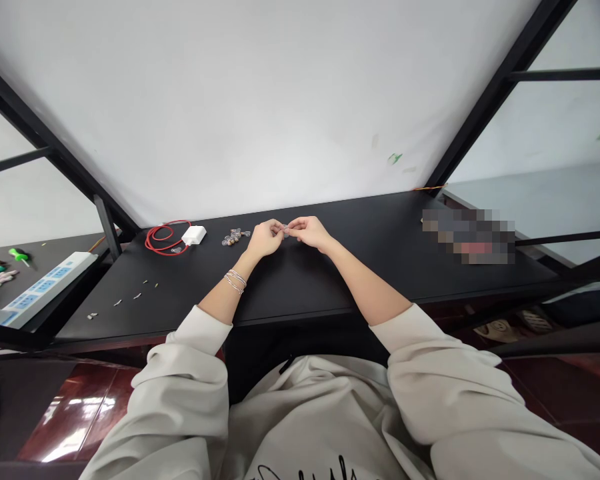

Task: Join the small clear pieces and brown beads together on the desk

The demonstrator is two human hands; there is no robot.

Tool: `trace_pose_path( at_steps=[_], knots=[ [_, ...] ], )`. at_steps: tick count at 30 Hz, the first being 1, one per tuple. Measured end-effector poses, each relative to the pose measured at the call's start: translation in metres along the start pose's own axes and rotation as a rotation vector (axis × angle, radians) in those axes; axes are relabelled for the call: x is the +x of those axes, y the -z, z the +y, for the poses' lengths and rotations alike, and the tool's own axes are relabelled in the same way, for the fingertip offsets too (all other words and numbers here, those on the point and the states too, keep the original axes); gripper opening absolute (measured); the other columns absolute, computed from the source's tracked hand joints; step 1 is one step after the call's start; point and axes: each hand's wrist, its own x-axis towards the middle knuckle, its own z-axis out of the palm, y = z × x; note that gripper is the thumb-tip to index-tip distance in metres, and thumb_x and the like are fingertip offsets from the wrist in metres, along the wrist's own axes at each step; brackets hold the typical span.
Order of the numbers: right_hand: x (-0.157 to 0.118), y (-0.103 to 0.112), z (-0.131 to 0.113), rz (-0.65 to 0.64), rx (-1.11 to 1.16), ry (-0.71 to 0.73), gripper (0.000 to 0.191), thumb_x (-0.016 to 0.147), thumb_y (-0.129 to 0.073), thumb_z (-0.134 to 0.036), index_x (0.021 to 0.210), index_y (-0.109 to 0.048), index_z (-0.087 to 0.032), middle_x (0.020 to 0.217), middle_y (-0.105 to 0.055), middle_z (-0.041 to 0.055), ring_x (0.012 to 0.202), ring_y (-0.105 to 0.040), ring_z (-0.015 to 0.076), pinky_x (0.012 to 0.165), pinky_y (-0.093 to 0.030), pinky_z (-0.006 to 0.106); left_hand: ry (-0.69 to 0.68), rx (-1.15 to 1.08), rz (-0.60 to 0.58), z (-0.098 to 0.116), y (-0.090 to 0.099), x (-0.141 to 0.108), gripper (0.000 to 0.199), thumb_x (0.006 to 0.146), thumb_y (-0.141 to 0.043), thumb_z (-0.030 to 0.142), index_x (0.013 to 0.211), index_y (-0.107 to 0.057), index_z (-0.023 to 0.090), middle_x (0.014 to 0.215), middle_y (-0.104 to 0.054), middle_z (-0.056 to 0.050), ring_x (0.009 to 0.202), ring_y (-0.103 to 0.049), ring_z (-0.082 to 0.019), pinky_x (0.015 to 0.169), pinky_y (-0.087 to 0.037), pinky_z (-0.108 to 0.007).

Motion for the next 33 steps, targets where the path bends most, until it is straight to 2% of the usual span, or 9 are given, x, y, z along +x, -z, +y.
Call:
trace_pose_path(
  at_steps=[4,6,10,14,18,22,27,33],
  knots=[
    [0.005,0.003,0.006,0.035,-0.201,-0.008,0.008,0.083,-0.079,-0.016,0.086,-0.072,-0.014,0.071,-0.074,0.0036,0.056,-0.063,0.0110,0.061,-0.051,0.023,0.007,0.068,0.043,-0.004,0.007,0.005,0.009,0.086,-0.065,0.021,0.091,-0.071,0.017,0.082,-0.077,-0.005,0.074,-0.071,-0.018,0.077,-0.056,-0.029],
    [0.008,0.007,0.010,0.075,-0.357,-0.003,0.010,0.082,-0.080,-0.016,0.088,-0.073,-0.015,0.077,-0.077,0.0052,0.067,-0.070,0.0147,0.070,-0.055,0.026,0.026,0.165,0.080,-0.006,0.015,0.007,0.009,0.085,-0.066,0.021,0.090,-0.073,0.018,0.087,-0.078,-0.006,0.082,-0.072,-0.019,0.083,-0.056,-0.030],
    [0.009,0.013,0.013,0.106,-0.547,-0.003,0.008,0.084,-0.080,-0.021,0.089,-0.076,-0.016,0.091,-0.080,0.0084,0.090,-0.075,0.0199,0.085,-0.055,0.028,0.136,0.394,0.058,-0.012,0.039,0.010,0.008,0.084,-0.069,0.020,0.088,-0.076,0.020,0.095,-0.079,-0.006,0.092,-0.072,-0.023,0.089,-0.055,-0.033],
    [0.006,0.013,0.012,0.069,-0.586,-0.003,0.012,0.090,-0.076,-0.029,0.091,-0.080,-0.017,0.093,-0.080,0.0086,0.092,-0.074,0.0203,0.085,-0.054,0.027,0.191,0.531,0.057,-0.021,0.063,0.011,0.011,0.083,-0.071,0.019,0.092,-0.077,0.019,0.102,-0.079,-0.009,0.100,-0.072,-0.027,0.093,-0.054,-0.034],
    [0.009,0.010,0.011,0.079,-0.618,0.038,0.016,0.093,-0.072,-0.029,0.102,-0.080,-0.019,0.097,-0.080,0.0076,0.094,-0.073,0.0199,0.086,-0.053,0.027,0.219,0.613,0.077,-0.032,0.076,0.012,0.014,0.082,-0.074,0.022,0.095,-0.078,0.019,0.107,-0.078,-0.011,0.105,-0.070,-0.029,0.095,-0.054,-0.036],
    [0.017,0.003,0.012,0.094,-0.717,0.027,0.024,0.096,-0.067,-0.029,0.115,-0.079,-0.020,0.103,-0.079,0.0097,0.101,-0.072,0.0235,0.090,-0.053,0.031,0.240,0.649,0.075,-0.042,0.084,0.009,0.018,0.083,-0.074,0.026,0.099,-0.078,0.019,0.110,-0.077,-0.011,0.107,-0.068,-0.029,0.096,-0.053,-0.037],
    [0.020,-0.002,0.011,0.064,-0.801,0.026,0.029,0.099,-0.061,-0.036,0.117,-0.080,-0.022,0.111,-0.078,0.0123,0.109,-0.071,0.0285,0.092,-0.053,0.034,0.264,0.645,0.023,-0.046,0.092,0.004,0.017,0.084,-0.076,0.029,0.097,-0.078,0.019,0.107,-0.078,-0.011,0.104,-0.070,-0.028,0.095,-0.054,-0.036],
    [0.018,0.009,0.016,0.048,-0.731,0.063,0.030,0.101,-0.055,-0.023,0.113,-0.082,-0.022,0.106,-0.080,0.0087,0.103,-0.073,0.0231,0.091,-0.052,0.028,0.294,0.594,0.010,-0.044,0.094,0.004,0.016,0.082,-0.079,0.027,0.096,-0.076,0.020,0.107,-0.078,-0.009,0.103,-0.071,-0.026,0.093,-0.055,-0.033]
  ],
)
